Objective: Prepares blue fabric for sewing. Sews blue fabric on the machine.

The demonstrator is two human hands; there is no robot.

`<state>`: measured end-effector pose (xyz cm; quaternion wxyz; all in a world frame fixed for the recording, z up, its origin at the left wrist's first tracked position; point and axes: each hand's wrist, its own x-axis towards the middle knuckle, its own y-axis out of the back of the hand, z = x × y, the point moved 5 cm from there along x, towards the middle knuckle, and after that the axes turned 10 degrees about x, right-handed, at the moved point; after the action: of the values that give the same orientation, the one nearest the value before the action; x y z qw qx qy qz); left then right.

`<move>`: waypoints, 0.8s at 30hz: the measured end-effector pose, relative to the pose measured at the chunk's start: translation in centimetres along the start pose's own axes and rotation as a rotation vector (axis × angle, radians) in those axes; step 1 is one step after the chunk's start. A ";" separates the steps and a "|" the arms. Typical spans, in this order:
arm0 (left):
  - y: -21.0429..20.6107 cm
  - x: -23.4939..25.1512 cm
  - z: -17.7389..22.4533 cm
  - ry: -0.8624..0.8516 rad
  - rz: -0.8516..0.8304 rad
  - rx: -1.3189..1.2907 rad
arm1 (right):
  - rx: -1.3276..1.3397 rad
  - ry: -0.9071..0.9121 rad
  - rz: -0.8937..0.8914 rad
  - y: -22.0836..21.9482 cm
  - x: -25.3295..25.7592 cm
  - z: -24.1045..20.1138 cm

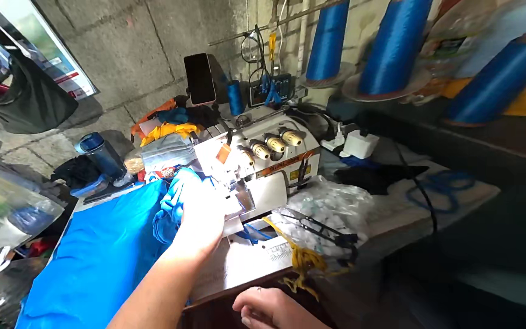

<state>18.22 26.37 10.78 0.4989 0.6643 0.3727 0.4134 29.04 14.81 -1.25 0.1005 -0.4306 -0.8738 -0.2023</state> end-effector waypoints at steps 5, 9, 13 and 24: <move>-0.5 1.4 -1.6 0.019 0.026 0.184 | -0.543 0.073 0.464 5.6 -0.8 -0.8; -1.2 0.1 -4.4 0.184 -0.144 0.206 | -1.003 -0.299 0.580 11.9 -1.0 0.5; -1.7 -4.1 -5.7 0.276 -0.193 0.226 | -0.903 -0.703 0.352 14.6 -0.6 2.3; -0.4 -10.2 -0.7 -0.189 0.545 0.146 | -0.445 -0.482 0.657 18.4 -1.7 -0.9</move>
<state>13.67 17.43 8.65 0.3531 0.8095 0.1612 0.4406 44.64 23.27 3.87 -0.1415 -0.7303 -0.6250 -0.2366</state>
